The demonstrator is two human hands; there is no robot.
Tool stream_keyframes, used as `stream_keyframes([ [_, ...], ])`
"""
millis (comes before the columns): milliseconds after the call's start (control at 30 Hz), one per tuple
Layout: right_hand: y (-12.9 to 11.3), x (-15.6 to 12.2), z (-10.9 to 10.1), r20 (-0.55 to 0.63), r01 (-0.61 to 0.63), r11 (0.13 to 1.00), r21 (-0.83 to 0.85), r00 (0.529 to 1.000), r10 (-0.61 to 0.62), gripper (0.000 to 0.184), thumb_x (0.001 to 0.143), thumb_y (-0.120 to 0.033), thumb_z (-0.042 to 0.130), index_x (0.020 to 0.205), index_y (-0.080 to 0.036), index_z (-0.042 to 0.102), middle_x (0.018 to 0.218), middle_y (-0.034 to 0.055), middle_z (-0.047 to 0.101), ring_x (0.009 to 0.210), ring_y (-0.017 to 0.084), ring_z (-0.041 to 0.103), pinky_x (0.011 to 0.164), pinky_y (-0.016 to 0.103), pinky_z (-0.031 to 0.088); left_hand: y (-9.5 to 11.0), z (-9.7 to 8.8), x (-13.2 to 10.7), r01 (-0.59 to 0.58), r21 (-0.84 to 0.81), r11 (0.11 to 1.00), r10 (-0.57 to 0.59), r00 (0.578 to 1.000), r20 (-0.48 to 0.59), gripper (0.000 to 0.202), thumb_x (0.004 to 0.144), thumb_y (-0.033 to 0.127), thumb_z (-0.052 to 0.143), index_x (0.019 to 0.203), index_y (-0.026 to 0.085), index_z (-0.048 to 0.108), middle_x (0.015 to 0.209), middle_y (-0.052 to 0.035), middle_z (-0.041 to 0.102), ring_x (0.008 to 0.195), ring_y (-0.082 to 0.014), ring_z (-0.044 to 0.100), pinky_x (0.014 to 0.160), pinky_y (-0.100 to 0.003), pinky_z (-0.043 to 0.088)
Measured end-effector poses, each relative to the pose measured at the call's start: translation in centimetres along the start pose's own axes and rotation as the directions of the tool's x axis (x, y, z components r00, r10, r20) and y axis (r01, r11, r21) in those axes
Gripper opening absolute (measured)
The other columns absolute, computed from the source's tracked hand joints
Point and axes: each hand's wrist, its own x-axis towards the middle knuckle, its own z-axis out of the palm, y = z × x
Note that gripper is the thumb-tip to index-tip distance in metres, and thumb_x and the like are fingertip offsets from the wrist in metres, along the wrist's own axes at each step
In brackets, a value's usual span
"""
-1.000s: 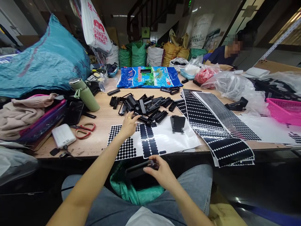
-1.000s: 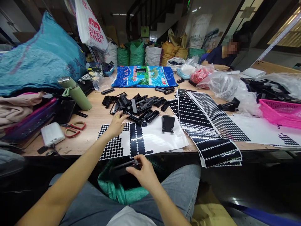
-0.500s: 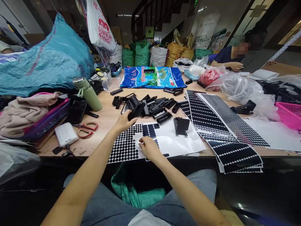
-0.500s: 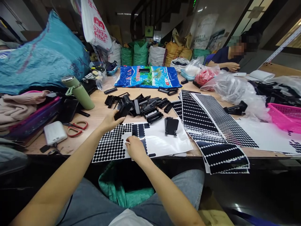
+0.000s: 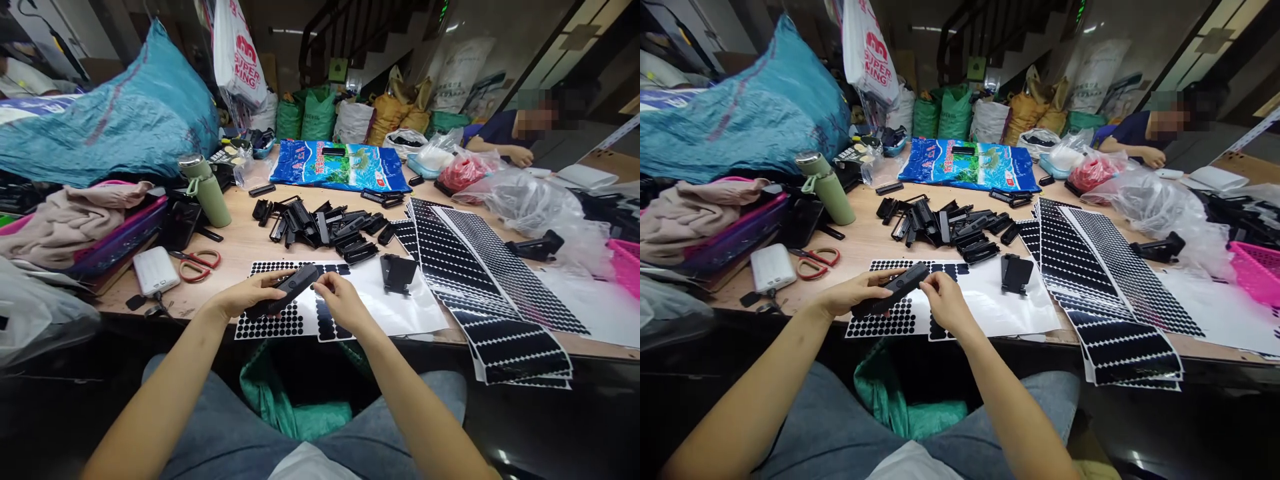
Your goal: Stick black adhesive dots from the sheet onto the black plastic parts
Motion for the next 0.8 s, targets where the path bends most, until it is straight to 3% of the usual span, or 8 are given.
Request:
stream_keyframes([
  [133,-2.0,-1.1,-0.7,-0.049,0.096,0.991,0.093,0.995,-0.092,0.010,0.080,-0.023,0.045,0.071,-0.020,0.047,0.096,0.0032,0.050,0.090,0.015,0.050,0.079,0.030,0.039,0.2,1.4,0.3,-0.004,0.049,0.999,0.001,0.999,0.047,0.064,0.065,0.020,0.068,0.126,0.025,0.046,0.102,-0.0053,0.060,0.074,-0.0155,0.060,0.064,-0.030,0.051],
  [267,-2.1,-1.6,-0.2,-0.038,0.029,0.997,0.070,0.999,-0.027,0.010,0.079,-0.021,0.046,0.069,-0.019,0.048,0.100,0.0046,0.049,0.095,0.017,0.048,0.084,0.034,0.037,0.4,2.2,0.5,-0.032,0.102,0.994,0.024,0.997,0.076,0.064,0.064,0.018,0.068,0.125,0.023,0.047,0.100,-0.0048,0.061,0.075,-0.0147,0.059,0.067,-0.029,0.050],
  [600,-2.1,-2.7,-0.5,-0.049,0.011,1.000,-0.014,0.999,-0.012,0.012,0.078,-0.018,0.048,0.066,-0.019,0.049,0.099,0.0062,0.049,0.099,0.019,0.047,0.089,0.035,0.036,0.2,3.2,0.8,0.011,0.062,0.998,-0.016,0.996,0.089,0.061,0.066,0.017,0.065,0.124,0.026,0.048,0.098,-0.0028,0.060,0.077,-0.0149,0.058,0.062,-0.027,0.051],
  [700,-0.6,-1.8,-0.6,-0.130,0.036,0.998,-0.046,0.991,-0.042,0.006,0.077,-0.024,0.051,0.075,-0.019,0.052,0.099,0.0064,0.050,0.096,0.019,0.048,0.086,0.033,0.038,0.1,3.4,1.0,0.008,0.064,0.998,-0.012,0.997,0.072,0.059,0.066,0.017,0.064,0.123,0.025,0.049,0.098,-0.0028,0.059,0.075,-0.0143,0.058,0.060,-0.026,0.051],
  [767,1.6,-0.3,-1.0,-0.226,-0.071,0.992,-0.104,0.973,0.046,0.014,0.079,-0.031,0.049,0.087,-0.019,0.052,0.100,0.0075,0.051,0.092,0.018,0.050,0.081,0.031,0.040,0.1,3.4,1.0,0.027,0.079,0.997,-0.032,0.998,0.061,0.059,0.066,0.017,0.065,0.123,0.025,0.049,0.093,-0.0023,0.060,0.071,-0.0137,0.058,0.058,-0.026,0.051],
  [800,2.9,0.8,-1.3,-0.291,-0.187,0.971,-0.147,0.947,0.138,0.019,0.082,-0.032,0.045,0.092,-0.017,0.051,0.101,0.0092,0.052,0.091,0.018,0.052,0.080,0.030,0.040,0.1,3.4,0.9,0.042,0.089,0.995,-0.048,0.997,0.062,0.060,0.066,0.018,0.065,0.123,0.025,0.049,0.091,-0.0020,0.060,0.069,-0.0136,0.059,0.058,-0.026,0.051],
])
